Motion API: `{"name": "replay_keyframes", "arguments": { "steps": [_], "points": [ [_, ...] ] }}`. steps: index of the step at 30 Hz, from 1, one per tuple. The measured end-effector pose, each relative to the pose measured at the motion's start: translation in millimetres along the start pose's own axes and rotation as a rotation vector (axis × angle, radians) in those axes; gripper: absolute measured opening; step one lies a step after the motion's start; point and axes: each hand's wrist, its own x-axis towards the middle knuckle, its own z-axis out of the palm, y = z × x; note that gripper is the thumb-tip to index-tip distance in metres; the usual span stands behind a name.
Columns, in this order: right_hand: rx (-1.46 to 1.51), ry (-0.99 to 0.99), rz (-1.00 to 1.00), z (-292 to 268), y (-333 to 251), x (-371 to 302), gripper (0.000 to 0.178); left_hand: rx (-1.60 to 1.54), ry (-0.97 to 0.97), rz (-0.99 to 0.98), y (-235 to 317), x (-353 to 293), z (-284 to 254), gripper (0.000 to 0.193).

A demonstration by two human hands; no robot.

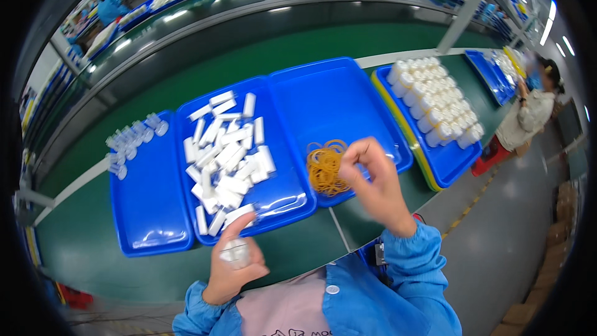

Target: Assemble small white plastic components and secure them with a rubber band inside a container.

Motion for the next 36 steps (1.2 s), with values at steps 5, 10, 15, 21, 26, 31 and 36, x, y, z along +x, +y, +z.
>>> {"name": "replay_keyframes", "arguments": {
  "steps": [5, 10, 15, 21, 26, 31, 36],
  "points": [
    [-0.140, -0.337, -0.203, 66, -26, -24, 0.018, -0.053, -0.089, -0.041, 13, 28, 24, 0.088],
    [1.113, -0.322, 0.497, 51, -16, -11, 0.033, 0.015, -0.198, -0.007, 1, 19, -1, 0.033],
    [0.401, -0.404, 0.357, 66, -37, -10, 0.030, 0.920, -0.106, 0.102, -7, 18, 17, 0.026],
    [-0.491, -0.755, -1.052, 83, -48, -49, 0.030, 0.604, -0.260, 0.128, -17, 24, 2, 0.025],
    [-0.672, -0.582, -0.370, 44, -43, -60, 0.027, -0.308, -0.085, -0.110, 5, -9, -26, 0.032],
    [0.292, -0.652, -0.271, 60, -18, -57, 0.017, -0.882, -0.090, -0.018, -11, 0, -19, 0.049],
    [1.744, -0.381, 0.574, 55, 21, -82, 0.049, -0.819, -0.126, 0.041, 1, 0, -11, 0.071]
  ]
}}
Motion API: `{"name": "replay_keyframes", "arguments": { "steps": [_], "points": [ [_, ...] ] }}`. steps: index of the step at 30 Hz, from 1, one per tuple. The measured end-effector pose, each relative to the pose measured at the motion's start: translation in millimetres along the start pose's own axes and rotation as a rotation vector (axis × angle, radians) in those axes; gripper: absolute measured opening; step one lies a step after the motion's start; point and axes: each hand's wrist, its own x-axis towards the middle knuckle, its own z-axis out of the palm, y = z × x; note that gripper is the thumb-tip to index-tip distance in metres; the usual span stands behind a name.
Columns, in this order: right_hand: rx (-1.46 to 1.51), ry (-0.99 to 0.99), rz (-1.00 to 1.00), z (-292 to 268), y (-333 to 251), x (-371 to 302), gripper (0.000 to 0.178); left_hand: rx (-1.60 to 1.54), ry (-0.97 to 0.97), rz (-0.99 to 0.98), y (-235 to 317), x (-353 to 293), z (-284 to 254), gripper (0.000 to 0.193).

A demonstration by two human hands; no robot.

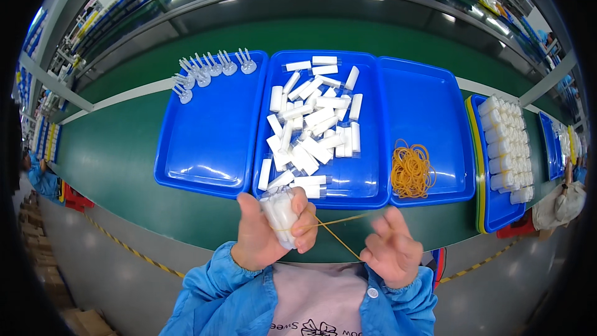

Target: Assemble small white plastic components and secure them with a rubber band inside a container.

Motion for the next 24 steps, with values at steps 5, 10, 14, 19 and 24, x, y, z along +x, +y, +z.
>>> {"name": "replay_keyframes", "arguments": {
  "steps": [5, 10, 14, 19, 24],
  "points": [
    [-0.335, 0.011, 0.142, -7, 8, 18, 0.071, 0.592, 0.137, 0.118, 2, -3, 2, 0.090],
    [-1.113, 0.076, 0.151, 24, 23, 43, 0.073, 1.379, 0.147, 0.304, -2, 0, -5, 0.090],
    [-1.877, -0.112, -0.156, 29, 30, 50, 0.053, 1.653, 0.105, 0.369, -5, 9, -7, 0.083],
    [-2.140, -0.006, -0.449, 32, 34, 50, 0.035, 1.360, 0.076, 0.333, -5, 11, -5, 0.082],
    [-2.258, -0.038, -0.509, 31, 36, 53, 0.035, 1.347, 0.059, 0.250, -11, 10, -3, 0.089]
  ]
}}
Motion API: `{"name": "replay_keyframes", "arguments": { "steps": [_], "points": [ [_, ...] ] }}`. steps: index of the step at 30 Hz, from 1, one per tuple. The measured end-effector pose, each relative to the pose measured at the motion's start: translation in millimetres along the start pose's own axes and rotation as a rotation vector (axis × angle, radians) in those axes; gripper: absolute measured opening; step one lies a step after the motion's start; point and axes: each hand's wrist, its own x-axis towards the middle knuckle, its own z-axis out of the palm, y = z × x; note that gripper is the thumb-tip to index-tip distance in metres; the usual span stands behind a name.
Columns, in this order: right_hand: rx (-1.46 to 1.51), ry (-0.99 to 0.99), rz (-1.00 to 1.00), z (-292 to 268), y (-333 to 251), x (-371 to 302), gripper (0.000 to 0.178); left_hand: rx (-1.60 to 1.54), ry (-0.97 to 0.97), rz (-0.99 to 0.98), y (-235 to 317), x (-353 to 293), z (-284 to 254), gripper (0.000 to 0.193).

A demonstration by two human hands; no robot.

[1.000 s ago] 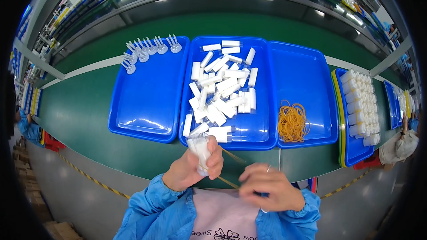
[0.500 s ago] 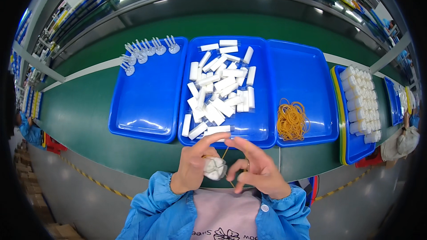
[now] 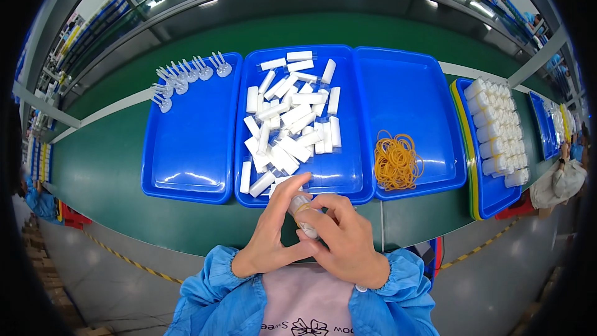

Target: Assemble small white plastic components and secure them with a rubber band inside a container.

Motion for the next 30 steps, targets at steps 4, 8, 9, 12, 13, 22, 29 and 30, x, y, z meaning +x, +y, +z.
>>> {"name": "replay_keyframes", "arguments": {
  "steps": [4, 8, 9, 12, 13, 22, 29, 30],
  "points": [
    [-0.065, 0.010, -0.032, 2, -3, 0, 0.033, -0.183, 0.061, -0.081, -2, 0, 9, 0.086],
    [-0.083, -0.021, -0.028, 1, -5, 0, 0.032, -0.268, 0.065, -0.116, -3, 0, 9, 0.085],
    [-0.081, -0.023, -0.026, 2, -6, 0, 0.032, -0.274, 0.071, -0.113, -2, 0, 9, 0.085],
    [-0.073, -0.017, -0.027, 3, -7, 0, 0.032, -0.281, 0.075, -0.117, 0, 0, 7, 0.087],
    [-0.074, -0.010, -0.030, 2, -6, 0, 0.032, -0.274, 0.068, -0.119, 0, 1, 7, 0.089],
    [-0.216, 0.165, 0.138, -77, 18, -21, 0.035, -0.276, 0.153, -0.206, 17, 6, -8, 0.097],
    [-0.762, 0.745, 0.485, -230, 75, -104, 0.045, 0.078, 0.419, -0.091, -17, 26, -116, 0.043],
    [-0.820, 0.756, 0.474, -245, 91, -113, 0.045, 0.126, 0.478, -0.130, -17, 35, -132, 0.033]
  ]
}}
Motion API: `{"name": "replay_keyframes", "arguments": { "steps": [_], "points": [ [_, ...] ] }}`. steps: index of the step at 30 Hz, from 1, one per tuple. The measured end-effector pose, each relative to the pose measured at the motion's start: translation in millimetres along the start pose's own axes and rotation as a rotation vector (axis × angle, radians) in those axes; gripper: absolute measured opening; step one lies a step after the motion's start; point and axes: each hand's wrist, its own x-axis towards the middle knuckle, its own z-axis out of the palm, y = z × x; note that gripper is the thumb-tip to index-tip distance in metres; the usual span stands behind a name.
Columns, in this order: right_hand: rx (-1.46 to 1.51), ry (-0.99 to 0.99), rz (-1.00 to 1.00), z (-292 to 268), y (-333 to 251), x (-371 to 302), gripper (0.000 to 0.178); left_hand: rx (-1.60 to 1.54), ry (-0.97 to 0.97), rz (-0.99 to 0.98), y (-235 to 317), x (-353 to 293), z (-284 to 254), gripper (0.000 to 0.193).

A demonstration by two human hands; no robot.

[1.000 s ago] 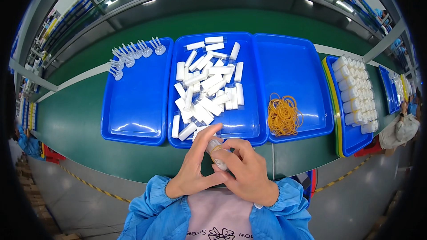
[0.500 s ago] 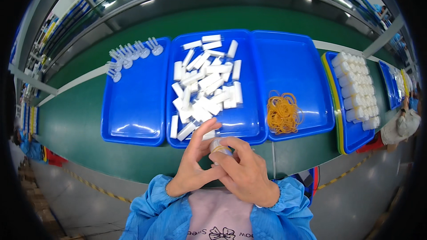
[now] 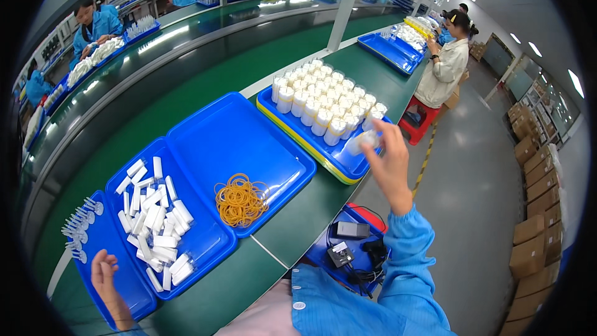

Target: Assemble small white plastic components and secure them with a rubber band inside a container.

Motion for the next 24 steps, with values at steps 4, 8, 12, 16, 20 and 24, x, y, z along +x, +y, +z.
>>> {"name": "replay_keyframes", "arguments": {
  "steps": [4, 8, 12, 16, 20, 24],
  "points": [
    [-0.079, 0.081, -0.029, 17, 57, 17, 0.042, 0.333, 0.026, 0.050, -86, 80, -90, 0.028],
    [-0.081, 0.102, -0.049, 39, 76, 26, 0.039, 0.713, 0.200, 0.210, -112, 105, -121, 0.030],
    [-0.126, 0.089, -0.081, 50, 90, 25, 0.041, 1.078, 0.217, 0.311, -114, 107, -126, 0.022],
    [-0.265, 0.055, -0.112, 55, 92, 22, 0.043, 1.141, 0.262, 0.399, -131, 119, -137, 0.032],
    [-0.246, 0.106, -0.056, 55, 82, 21, 0.039, 1.226, 0.251, 0.444, -131, 121, -146, 0.029],
    [-0.066, 0.239, -0.028, 49, 51, 18, 0.035, 0.934, 0.276, 0.307, -105, 109, -139, 0.021]
  ]
}}
